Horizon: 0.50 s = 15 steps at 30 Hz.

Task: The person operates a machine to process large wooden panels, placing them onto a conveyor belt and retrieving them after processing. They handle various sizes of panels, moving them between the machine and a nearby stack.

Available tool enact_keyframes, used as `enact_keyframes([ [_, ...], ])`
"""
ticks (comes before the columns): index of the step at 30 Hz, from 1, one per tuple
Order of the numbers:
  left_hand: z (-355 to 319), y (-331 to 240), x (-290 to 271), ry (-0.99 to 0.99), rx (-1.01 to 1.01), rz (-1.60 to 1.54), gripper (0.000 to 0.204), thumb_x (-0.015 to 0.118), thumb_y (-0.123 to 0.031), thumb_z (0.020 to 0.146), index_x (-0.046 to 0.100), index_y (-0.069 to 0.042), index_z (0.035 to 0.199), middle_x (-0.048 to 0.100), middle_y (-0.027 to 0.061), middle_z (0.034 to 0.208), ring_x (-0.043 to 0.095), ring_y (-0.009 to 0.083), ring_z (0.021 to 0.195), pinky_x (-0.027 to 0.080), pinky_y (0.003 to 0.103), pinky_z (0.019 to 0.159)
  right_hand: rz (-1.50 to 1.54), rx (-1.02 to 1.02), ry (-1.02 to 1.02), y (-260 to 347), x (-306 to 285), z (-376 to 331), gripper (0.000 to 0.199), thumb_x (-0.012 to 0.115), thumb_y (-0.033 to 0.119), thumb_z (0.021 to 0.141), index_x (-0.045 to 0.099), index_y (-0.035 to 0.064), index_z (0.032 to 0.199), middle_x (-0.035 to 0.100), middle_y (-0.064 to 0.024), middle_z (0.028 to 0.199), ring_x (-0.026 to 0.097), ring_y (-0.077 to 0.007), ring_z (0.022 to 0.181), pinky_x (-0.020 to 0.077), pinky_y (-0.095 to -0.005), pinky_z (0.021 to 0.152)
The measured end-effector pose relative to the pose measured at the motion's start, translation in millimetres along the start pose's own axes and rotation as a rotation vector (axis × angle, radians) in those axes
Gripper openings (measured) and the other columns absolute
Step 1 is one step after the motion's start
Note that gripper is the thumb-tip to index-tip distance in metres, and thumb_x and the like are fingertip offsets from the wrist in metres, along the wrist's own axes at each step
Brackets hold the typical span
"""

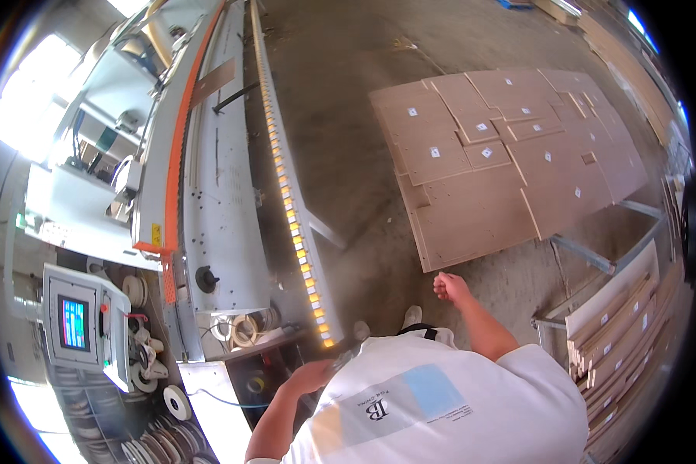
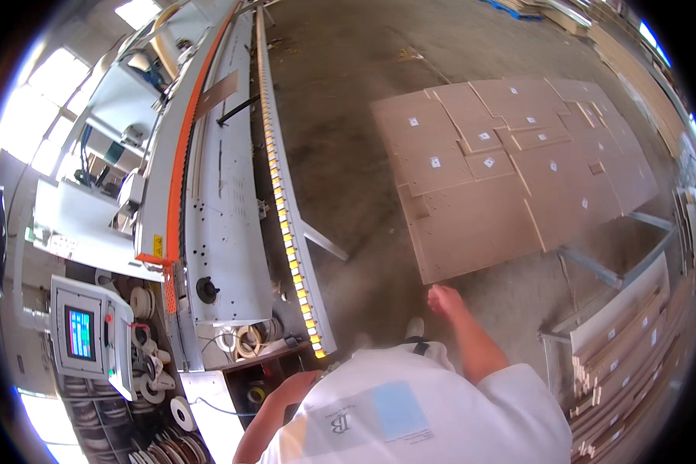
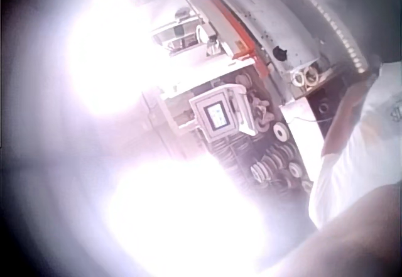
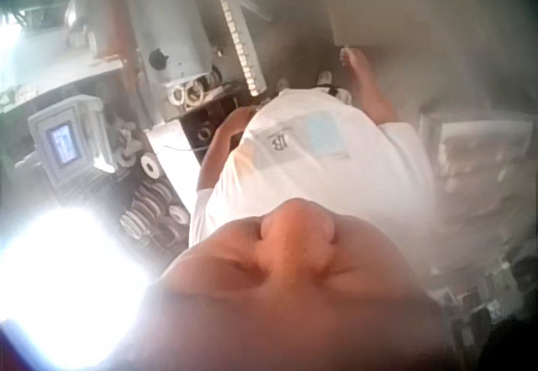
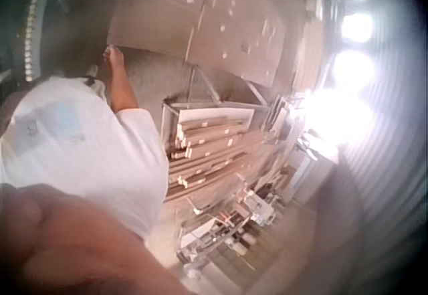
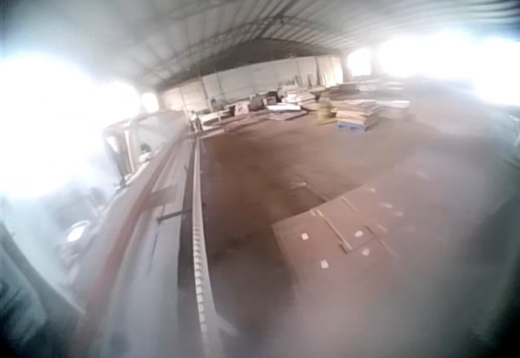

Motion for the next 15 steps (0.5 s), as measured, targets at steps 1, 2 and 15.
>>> enact_keyframes([
  [1,-7.9,7.5,0.2,-0.005,-0.046,0.033,0.041,0.052,-0.045,0.100,0.063,-0.013,0.121,0.071,0.0124,0.088,0.070,0.0296,0.079,0.053,0.043,0.072,-0.033,-0.023,-0.030,15.8,10.6,8.4,0.033,0.058,0.040,0.102,0.067,0.0105,0.089,0.066,-0.0001,0.078,0.063,-0.0106,0.067,0.0514,-0.0279,0.056],
  [2,-30.4,-4.6,-12.3,-0.017,-0.107,0.055,0.043,0.053,-0.046,0.099,0.063,-0.013,0.125,0.072,0.0133,0.093,0.071,0.0306,0.083,0.053,0.043,0.075,-0.078,-0.044,-0.042,24.8,27.3,16.7,0.033,0.057,0.039,0.102,0.066,0.0113,0.087,0.065,0.0003,0.076,0.061,-0.0099,0.065,0.0501,-0.0272,0.054],
  [15,-259.9,218.0,-156.3,-0.863,-0.600,0.311,0.029,0.058,-0.022,0.089,0.074,-0.019,0.113,0.070,0.0084,0.117,0.066,0.0296,0.108,0.054,0.044,0.090,-0.373,-0.021,0.154,-38.4,160.7,-25.2,0.030,0.058,0.035,0.102,0.063,0.0117,0.084,0.061,-0.0019,0.066,0.055,-0.0113,0.054,0.0427,-0.0276,0.046],
])
Point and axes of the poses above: each hand's wrist, its own z-axis towards the middle knuckle, its own x-axis out of the palm, y = z × x, the point moved 9 cm from there along z, towards the middle knuckle
